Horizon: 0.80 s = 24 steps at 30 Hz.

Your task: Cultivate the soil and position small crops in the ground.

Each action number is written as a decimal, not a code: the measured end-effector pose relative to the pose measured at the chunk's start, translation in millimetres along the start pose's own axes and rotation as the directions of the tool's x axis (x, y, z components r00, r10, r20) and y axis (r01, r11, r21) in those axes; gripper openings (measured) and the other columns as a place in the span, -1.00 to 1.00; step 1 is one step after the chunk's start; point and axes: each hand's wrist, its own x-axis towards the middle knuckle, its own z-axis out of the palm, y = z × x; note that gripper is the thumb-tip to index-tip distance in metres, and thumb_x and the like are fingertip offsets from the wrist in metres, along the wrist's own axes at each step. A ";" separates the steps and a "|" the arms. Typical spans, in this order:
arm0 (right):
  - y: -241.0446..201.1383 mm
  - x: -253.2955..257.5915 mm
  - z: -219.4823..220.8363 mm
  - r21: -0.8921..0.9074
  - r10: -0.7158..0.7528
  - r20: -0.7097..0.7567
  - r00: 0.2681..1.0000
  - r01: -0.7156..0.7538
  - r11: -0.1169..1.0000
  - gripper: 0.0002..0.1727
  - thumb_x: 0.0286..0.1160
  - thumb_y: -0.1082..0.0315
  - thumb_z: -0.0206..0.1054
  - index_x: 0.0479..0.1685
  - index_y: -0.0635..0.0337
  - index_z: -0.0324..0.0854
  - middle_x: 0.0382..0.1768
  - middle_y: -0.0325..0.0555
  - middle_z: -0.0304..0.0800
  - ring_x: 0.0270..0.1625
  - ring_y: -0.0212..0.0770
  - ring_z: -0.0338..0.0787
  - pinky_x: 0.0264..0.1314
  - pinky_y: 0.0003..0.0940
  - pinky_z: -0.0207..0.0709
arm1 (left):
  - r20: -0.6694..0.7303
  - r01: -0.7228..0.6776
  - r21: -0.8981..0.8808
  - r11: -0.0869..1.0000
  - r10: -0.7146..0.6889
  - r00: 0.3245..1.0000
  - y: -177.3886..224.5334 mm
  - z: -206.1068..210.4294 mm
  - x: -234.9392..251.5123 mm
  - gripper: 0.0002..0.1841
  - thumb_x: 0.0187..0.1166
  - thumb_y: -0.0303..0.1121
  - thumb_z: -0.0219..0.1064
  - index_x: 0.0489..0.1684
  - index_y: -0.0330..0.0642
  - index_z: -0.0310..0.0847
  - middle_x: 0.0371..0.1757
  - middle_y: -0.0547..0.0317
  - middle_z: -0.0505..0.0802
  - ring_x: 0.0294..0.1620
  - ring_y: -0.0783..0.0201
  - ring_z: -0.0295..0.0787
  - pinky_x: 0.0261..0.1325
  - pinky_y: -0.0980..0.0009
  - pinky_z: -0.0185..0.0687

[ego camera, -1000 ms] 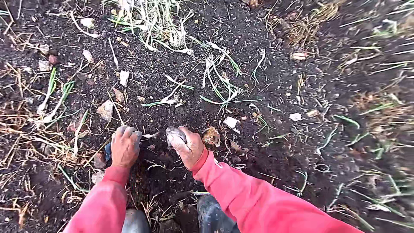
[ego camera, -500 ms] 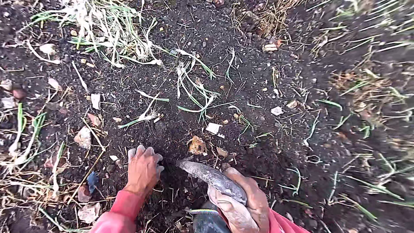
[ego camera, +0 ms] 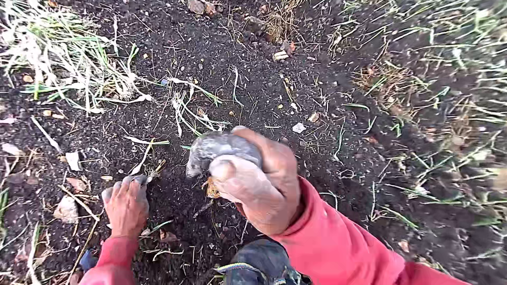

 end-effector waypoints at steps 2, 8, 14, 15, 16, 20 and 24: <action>60.5 -23.7 23.0 -0.132 0.195 0.020 0.981 -0.190 0.973 -0.61 0.68 0.09 0.22 -0.19 0.31 0.65 -0.59 -0.17 0.66 -0.61 -0.35 0.64 -0.57 -0.31 0.58 | 0.030 0.001 0.022 1.000 -0.001 1.000 -1.4 4.8 0.1 -0.74 0.62 -0.38 0.24 0.01 -0.19 0.87 0.02 -0.18 0.89 0.11 -0.29 0.78 0.31 -0.34 0.46; 112.8 -101.5 35.4 -0.208 0.275 -0.108 0.955 -0.292 0.934 -0.37 0.69 -0.23 0.12 -0.24 0.25 0.68 -0.59 -0.18 0.68 -0.57 -0.36 0.68 -0.51 -0.29 0.62 | 0.035 -0.093 -0.040 0.995 0.094 0.995 10.4 -15.3 -14.4 -0.62 0.54 -0.16 0.12 -0.14 -0.15 0.86 -0.10 -0.05 0.90 0.11 -0.22 0.77 0.17 -0.23 0.54; 68.8 -114.7 15.8 -0.051 0.272 -0.147 0.951 -0.282 0.958 -0.51 0.72 -0.18 0.18 -0.14 0.09 0.65 -0.66 -0.32 0.50 -0.67 -0.45 0.51 -0.62 -0.44 0.48 | 0.371 -0.228 0.085 0.970 0.182 0.911 95.9 16.6 -4.0 -0.91 0.42 -0.34 0.45 -0.42 -0.06 0.88 -0.24 0.09 0.90 0.12 -0.08 0.76 0.42 -0.14 0.40; 54.2 -117.1 10.7 -0.043 0.230 -0.152 0.961 -0.239 0.970 -0.55 0.73 -0.16 0.18 -0.14 0.07 0.63 -0.64 -0.33 0.49 -0.64 -0.47 0.52 -0.60 -0.47 0.50 | 0.390 -0.225 0.074 0.972 0.180 0.903 101.8 28.0 -8.3 -0.93 0.39 -0.34 0.48 -0.40 -0.03 0.89 -0.20 0.11 0.91 0.15 -0.07 0.76 0.43 -0.13 0.40; 42.6 -120.9 4.4 -0.054 0.189 -0.150 0.970 -0.199 0.978 -0.55 0.75 -0.14 0.17 -0.12 0.08 0.62 -0.62 -0.30 0.49 -0.62 -0.47 0.53 -0.58 -0.48 0.50 | 0.365 -0.208 0.044 0.977 0.178 0.914 104.4 33.2 -12.4 -0.93 0.37 -0.29 0.49 -0.38 0.02 0.90 -0.18 0.14 0.90 0.14 -0.05 0.75 0.40 -0.12 0.42; 52.6 -147.9 -8.2 -0.271 0.141 -0.092 0.986 -0.161 0.949 -0.47 0.78 -0.14 0.11 -0.12 0.21 0.61 -0.56 -0.17 0.65 -0.52 -0.49 0.70 -0.47 -0.54 0.60 | 0.092 -0.001 -0.124 0.992 0.012 0.996 71.6 0.9 7.4 -0.70 0.50 0.02 0.42 -0.05 0.13 0.95 0.00 0.05 0.89 0.18 -0.22 0.72 0.24 -0.34 0.44; 45.4 -126.5 -10.0 -0.273 0.195 -0.078 0.978 -0.209 0.939 -0.43 0.78 -0.13 0.12 -0.17 0.28 0.65 -0.54 -0.14 0.71 -0.47 -0.48 0.73 -0.44 -0.52 0.62 | 0.091 0.298 -0.005 0.955 -0.296 0.951 17.3 -7.4 58.6 -0.72 0.65 -0.24 0.38 0.07 -0.24 0.85 0.21 -0.34 0.79 0.42 -0.50 0.55 0.30 -0.51 0.42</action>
